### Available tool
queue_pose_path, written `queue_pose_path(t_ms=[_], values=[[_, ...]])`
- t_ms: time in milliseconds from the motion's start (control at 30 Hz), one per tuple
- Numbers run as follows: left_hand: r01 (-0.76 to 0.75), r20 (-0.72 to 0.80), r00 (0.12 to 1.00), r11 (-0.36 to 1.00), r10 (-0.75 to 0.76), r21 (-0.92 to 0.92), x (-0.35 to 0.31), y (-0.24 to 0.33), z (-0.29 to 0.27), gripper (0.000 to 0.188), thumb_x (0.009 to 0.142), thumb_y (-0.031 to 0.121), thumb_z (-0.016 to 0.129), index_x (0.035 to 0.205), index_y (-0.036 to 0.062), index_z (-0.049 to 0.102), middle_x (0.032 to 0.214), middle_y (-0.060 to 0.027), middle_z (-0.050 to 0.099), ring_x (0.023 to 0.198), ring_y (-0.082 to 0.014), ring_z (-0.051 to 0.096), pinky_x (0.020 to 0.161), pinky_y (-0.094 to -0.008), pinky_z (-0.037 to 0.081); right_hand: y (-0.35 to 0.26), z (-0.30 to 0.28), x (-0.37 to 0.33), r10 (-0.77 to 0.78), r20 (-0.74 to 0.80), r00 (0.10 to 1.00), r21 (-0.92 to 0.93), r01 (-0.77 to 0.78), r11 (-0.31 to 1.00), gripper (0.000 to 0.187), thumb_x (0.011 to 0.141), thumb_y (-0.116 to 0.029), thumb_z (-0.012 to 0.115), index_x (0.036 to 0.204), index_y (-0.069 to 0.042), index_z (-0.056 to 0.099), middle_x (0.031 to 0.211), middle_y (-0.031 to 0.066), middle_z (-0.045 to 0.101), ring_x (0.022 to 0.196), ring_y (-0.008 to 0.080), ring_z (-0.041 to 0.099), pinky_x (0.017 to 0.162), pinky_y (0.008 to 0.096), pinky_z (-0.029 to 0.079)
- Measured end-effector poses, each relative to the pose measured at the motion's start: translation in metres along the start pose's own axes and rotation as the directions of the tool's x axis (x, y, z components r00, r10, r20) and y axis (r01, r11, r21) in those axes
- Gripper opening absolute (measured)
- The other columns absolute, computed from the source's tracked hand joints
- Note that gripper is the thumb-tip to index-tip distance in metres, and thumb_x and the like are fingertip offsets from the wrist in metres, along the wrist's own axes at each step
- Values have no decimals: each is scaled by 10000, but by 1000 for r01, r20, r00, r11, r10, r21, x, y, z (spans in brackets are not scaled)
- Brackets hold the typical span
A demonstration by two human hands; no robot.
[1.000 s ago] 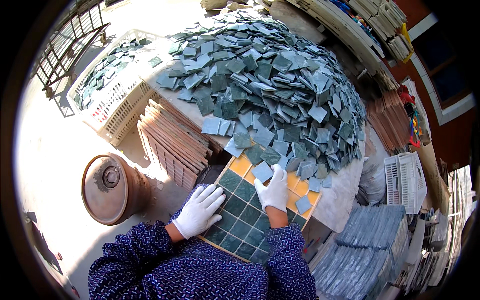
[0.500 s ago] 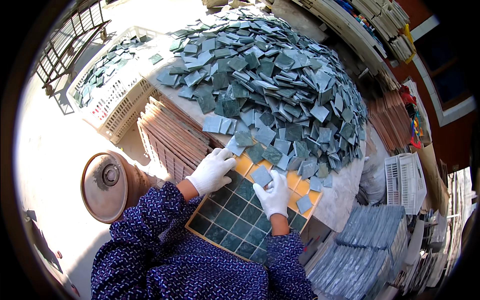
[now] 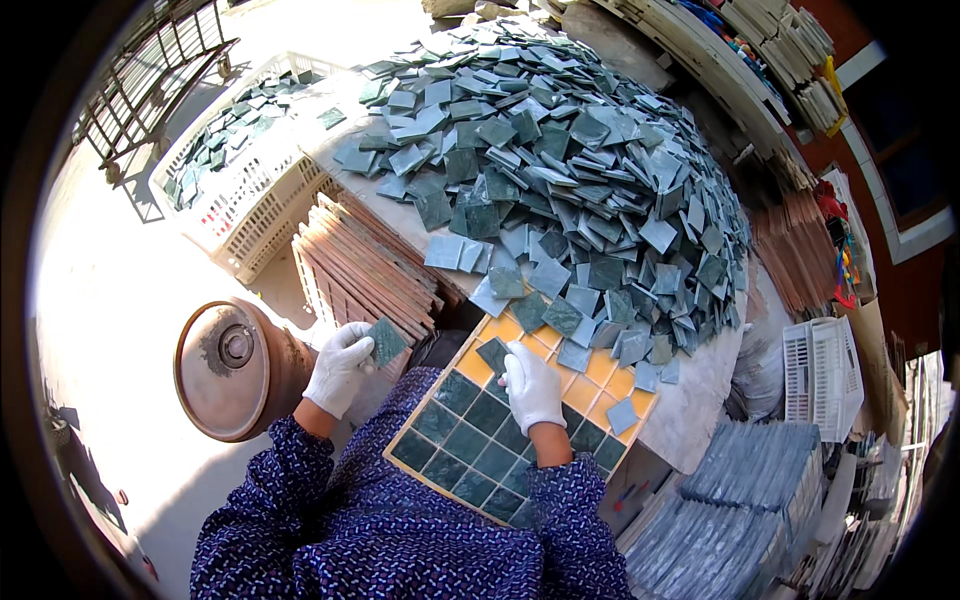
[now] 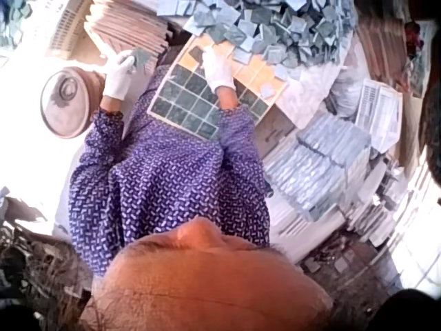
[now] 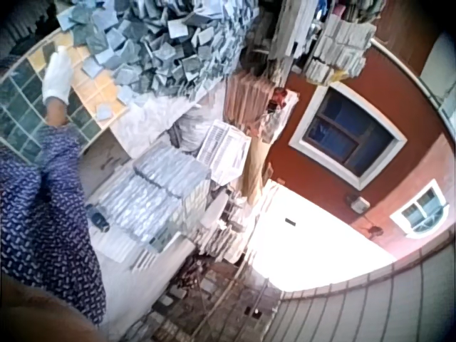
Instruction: The person puts on white gloves and then arranges small green tiles onto a yellow grid board. They pick tiles from a large pile and place them into the grid slots one by one until the board is filled.
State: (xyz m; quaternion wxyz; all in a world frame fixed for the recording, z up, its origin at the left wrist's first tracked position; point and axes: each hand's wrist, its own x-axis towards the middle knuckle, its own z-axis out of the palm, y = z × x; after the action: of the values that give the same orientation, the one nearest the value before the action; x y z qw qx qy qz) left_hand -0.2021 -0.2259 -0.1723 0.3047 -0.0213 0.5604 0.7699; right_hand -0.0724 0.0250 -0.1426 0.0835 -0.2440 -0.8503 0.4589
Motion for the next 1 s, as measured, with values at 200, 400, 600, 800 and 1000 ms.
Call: queue_pose_path(t_ms=[200,400,600,800,1000], values=[[93,-27,995,995,-94,-33,-14,-22,-20,153,935,124,554,1035,15,592,800,5,562,649,-69,509,613,-190,425,12,7,11,-142,-35,989,-203,132,970,270,852,-128,624,1112,-56,628,964,113,626,733,215,629,676,323,504],[174,-50,983,984,-175,-36,-19,-33,-26,134,944,122,530,1014,26,593,788,7,555,644,-70,499,602,-189,423,-17,14,-4,-181,121,976,-461,217,861,370,816,-173,678,1158,-62,591,1062,153,578,875,319,621,787,399,499],[331,-141,917,910,-373,-251,22,-31,-84,85,943,141,542,869,100,551,713,6,495,576,-118,450,534,-237,409,-17,-15,-23,-20,108,994,-237,45,971,464,808,-198,695,1226,-44,566,1018,139,616,785,250,614,727,359,502],[-473,-464,849,757,254,-451,133,174,-179,397,954,217,573,1268,9,448,1210,-126,492,1109,-185,513,867,-260,503,15,-41,-26,-85,-135,987,-268,46,962,409,803,-164,694,1175,-30,588,1056,132,628,759,234,615,715,348,499],[-511,146,828,620,542,595,98,163,-24,351,928,197,589,1206,-15,553,1083,-96,595,918,-177,608,806,-250,511,9,-62,35,-278,-201,939,-531,134,837,458,782,-254,729,1164,-59,568,1191,133,563,942,279,616,800,394,511]])
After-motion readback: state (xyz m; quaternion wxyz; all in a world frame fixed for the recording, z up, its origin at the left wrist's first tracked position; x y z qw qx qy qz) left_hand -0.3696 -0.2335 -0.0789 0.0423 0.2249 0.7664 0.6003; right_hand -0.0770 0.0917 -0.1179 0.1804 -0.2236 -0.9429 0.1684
